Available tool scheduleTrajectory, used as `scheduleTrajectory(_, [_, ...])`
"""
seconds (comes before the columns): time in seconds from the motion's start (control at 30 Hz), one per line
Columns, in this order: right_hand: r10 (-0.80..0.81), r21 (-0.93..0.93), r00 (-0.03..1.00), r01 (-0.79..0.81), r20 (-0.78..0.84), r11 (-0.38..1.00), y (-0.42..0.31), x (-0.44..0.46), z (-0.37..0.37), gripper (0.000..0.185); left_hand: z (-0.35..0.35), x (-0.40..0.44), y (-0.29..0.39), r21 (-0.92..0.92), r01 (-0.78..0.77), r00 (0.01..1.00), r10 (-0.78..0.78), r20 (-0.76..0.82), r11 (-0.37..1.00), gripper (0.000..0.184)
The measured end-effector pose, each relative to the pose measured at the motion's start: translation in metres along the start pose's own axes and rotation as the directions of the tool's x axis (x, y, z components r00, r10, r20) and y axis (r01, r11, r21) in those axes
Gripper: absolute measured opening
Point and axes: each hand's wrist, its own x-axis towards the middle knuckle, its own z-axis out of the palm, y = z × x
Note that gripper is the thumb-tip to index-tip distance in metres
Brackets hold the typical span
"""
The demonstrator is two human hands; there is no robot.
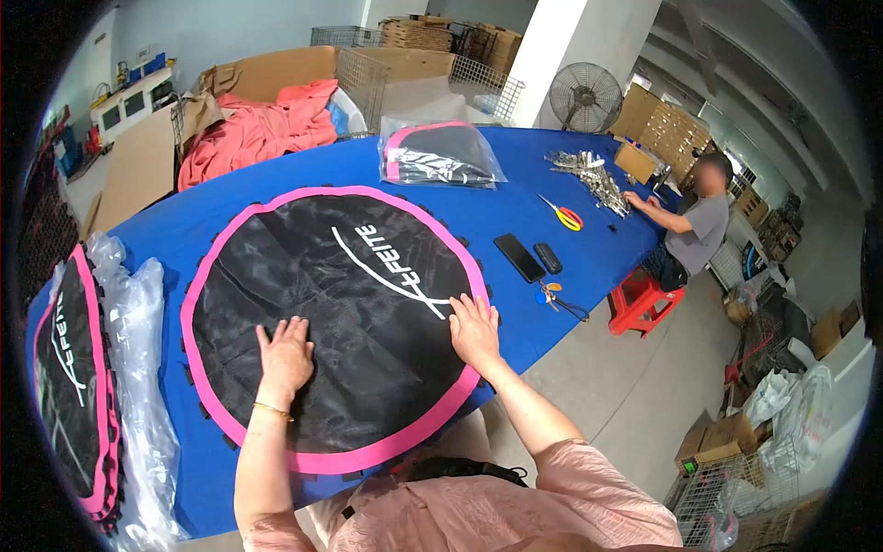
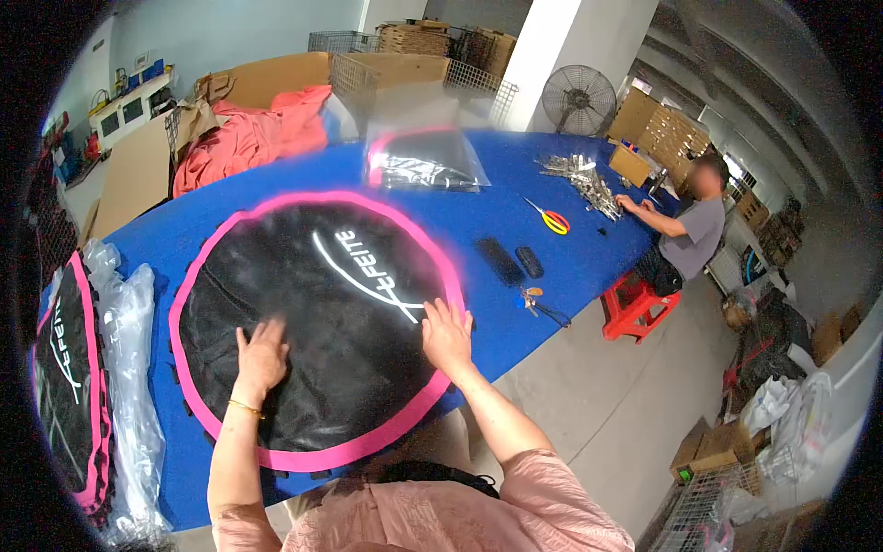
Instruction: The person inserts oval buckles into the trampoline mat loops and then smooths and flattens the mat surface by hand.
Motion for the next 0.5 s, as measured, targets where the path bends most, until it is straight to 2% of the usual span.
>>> scheduleTrajectory(0.1, [0.005, -0.003, 1.000, -0.005, 0.019, 1.000, 0.000, 0.000, -0.002, 0.045, -0.003, -0.017, -0.016, -0.005, 0.045, 0.999, -0.045, -0.022, 0.999, 0.054])
scheduleTrajectory(0.23, [0.011, -0.021, 1.000, -0.011, 0.016, 1.000, -0.001, -0.001, -0.002, 0.045, -0.016, -0.064, 0.004, -0.081, -0.084, 0.996, 0.084, -0.007, 0.993, 0.057])
scheduleTrajectory(0.3, [0.012, -0.017, 1.000, -0.012, 0.012, 1.000, 0.000, -0.001, 0.000, 0.044, -0.016, -0.091, 0.019, -0.054, -0.194, 0.981, 0.193, -0.025, 0.980, 0.055])
scheduleTrajectory(0.37, [0.013, -0.011, 1.000, -0.013, 0.009, 1.000, 0.000, -0.001, 0.001, 0.044, -0.024, -0.113, 0.038, -0.073, -0.240, 0.970, 0.241, 0.010, 0.968, 0.054])
scheduleTrajectory(0.5, [-0.004, -0.009, 1.000, 0.004, -0.010, 1.000, 0.001, -0.001, 0.002, 0.044, -0.026, -0.128, 0.047, -0.064, -0.205, 0.976, 0.209, 0.063, 0.977, 0.056])
